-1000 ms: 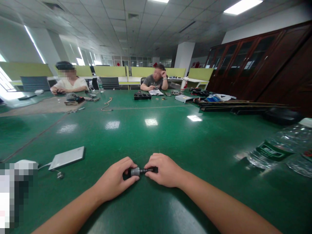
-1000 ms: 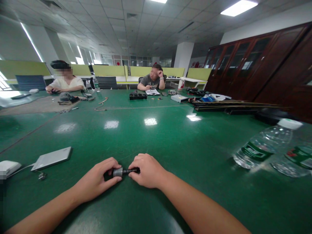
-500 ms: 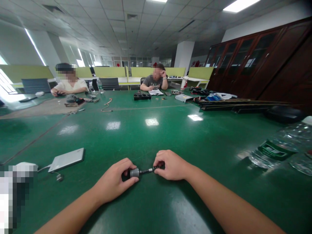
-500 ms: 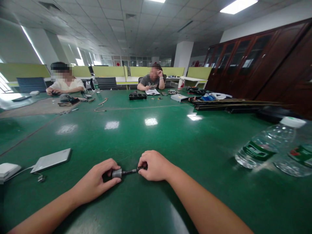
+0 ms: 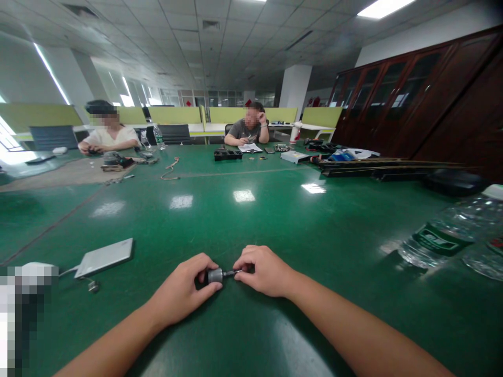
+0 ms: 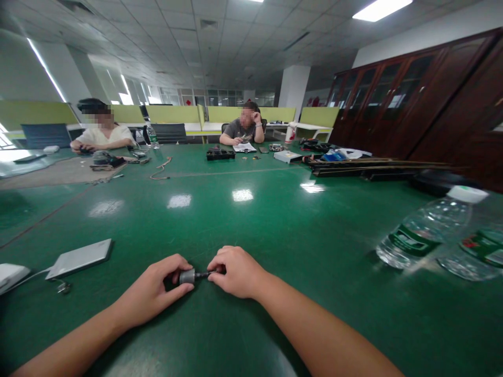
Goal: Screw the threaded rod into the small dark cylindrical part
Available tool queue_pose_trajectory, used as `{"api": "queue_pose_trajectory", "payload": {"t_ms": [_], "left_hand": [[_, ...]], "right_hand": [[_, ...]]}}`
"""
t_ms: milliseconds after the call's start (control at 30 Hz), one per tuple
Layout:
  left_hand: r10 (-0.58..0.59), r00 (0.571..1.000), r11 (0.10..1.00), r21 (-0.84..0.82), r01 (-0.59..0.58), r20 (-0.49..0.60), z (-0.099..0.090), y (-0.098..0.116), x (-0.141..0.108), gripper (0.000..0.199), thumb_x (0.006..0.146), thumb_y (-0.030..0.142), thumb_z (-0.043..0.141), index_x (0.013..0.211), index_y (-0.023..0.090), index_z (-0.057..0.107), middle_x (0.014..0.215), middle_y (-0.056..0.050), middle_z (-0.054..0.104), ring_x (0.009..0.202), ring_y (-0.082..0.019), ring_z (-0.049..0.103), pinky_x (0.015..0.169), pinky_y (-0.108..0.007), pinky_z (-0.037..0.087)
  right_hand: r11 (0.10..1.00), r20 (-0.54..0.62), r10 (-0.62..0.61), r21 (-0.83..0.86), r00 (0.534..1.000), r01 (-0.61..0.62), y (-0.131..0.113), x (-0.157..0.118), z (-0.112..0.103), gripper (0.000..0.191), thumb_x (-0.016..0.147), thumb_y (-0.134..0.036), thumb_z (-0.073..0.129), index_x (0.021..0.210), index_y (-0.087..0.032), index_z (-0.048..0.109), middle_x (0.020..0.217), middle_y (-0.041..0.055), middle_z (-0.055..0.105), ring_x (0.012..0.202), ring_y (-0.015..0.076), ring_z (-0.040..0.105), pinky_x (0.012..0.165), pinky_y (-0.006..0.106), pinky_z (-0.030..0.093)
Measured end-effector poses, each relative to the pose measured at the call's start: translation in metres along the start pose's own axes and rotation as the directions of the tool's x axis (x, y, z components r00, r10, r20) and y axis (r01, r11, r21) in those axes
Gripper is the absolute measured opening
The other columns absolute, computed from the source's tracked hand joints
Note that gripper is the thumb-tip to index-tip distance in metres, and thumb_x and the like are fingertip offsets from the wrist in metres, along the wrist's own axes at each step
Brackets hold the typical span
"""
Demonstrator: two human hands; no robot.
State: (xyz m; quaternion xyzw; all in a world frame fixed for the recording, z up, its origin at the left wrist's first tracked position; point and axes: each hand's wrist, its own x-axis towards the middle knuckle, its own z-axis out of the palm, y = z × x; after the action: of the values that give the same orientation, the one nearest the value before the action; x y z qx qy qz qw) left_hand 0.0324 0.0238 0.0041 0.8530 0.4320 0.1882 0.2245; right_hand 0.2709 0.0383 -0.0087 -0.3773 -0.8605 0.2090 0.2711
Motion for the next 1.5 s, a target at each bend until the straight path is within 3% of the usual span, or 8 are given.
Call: {"api": "queue_pose_trajectory", "payload": {"t_ms": [200,367,600,833,1500], "left_hand": [[0.012,1.000,1.000,0.003,-0.012,0.001,0.000,0.001,-0.002,0.017,0.087,0.034,0.063,0.098,0.020,0.062,0.083,-0.001,0.060,0.073,-0.017,0.055,0.067,-0.027,0.043],[0.007,1.000,1.000,0.006,-0.007,0.024,0.001,0.003,-0.001,0.020,0.085,0.035,0.067,0.098,0.020,0.063,0.083,-0.001,0.062,0.073,-0.018,0.056,0.066,-0.027,0.043],[0.016,1.000,0.999,0.031,-0.017,0.009,0.001,0.003,-0.003,0.016,0.088,0.033,0.062,0.096,0.019,0.063,0.080,-0.001,0.060,0.071,-0.017,0.056,0.065,-0.027,0.042],[0.035,0.999,0.998,0.048,-0.035,0.006,0.003,0.000,-0.003,0.023,0.083,0.033,0.068,0.099,0.019,0.061,0.085,-0.002,0.060,0.075,-0.018,0.056,0.067,-0.028,0.044],[0.044,0.999,0.999,0.026,-0.044,-0.009,0.003,0.001,-0.002,0.016,0.085,0.031,0.066,0.095,0.020,0.062,0.083,-0.001,0.059,0.074,-0.017,0.056,0.065,-0.026,0.043]], "right_hand": [[1.000,-0.025,-0.009,0.021,1.000,0.010,-0.001,0.000,0.001,0.013,0.074,-0.019,0.076,0.087,-0.020,0.076,0.085,0.0029,0.070,0.083,0.0160,0.062,0.076,0.027,0.046],[0.998,-0.009,-0.032,0.056,0.999,0.032,-0.008,0.005,0.012,0.012,0.079,-0.022,0.074,0.090,-0.019,0.076,0.085,0.0032,0.073,0.083,0.0164,0.063,0.078,0.027,0.047],[0.998,-0.039,0.052,-0.025,0.998,-0.053,-0.013,0.004,0.015,0.012,0.078,-0.023,0.074,0.089,-0.020,0.074,0.079,0.0019,0.070,0.077,0.0155,0.060,0.070,0.026,0.044],[0.996,-0.017,-0.023,-0.083,1.000,0.022,-0.010,0.003,0.017,0.011,0.079,-0.024,0.072,0.089,-0.020,0.074,0.081,0.0026,0.070,0.081,0.0171,0.059,0.076,0.029,0.043],[0.991,0.003,-0.111,-0.077,0.994,0.111,-0.010,0.001,0.012,0.012,0.081,-0.021,0.067,0.092,-0.019,0.072,0.083,0.0033,0.070,0.081,0.0182,0.059,0.077,0.031,0.044]]}}
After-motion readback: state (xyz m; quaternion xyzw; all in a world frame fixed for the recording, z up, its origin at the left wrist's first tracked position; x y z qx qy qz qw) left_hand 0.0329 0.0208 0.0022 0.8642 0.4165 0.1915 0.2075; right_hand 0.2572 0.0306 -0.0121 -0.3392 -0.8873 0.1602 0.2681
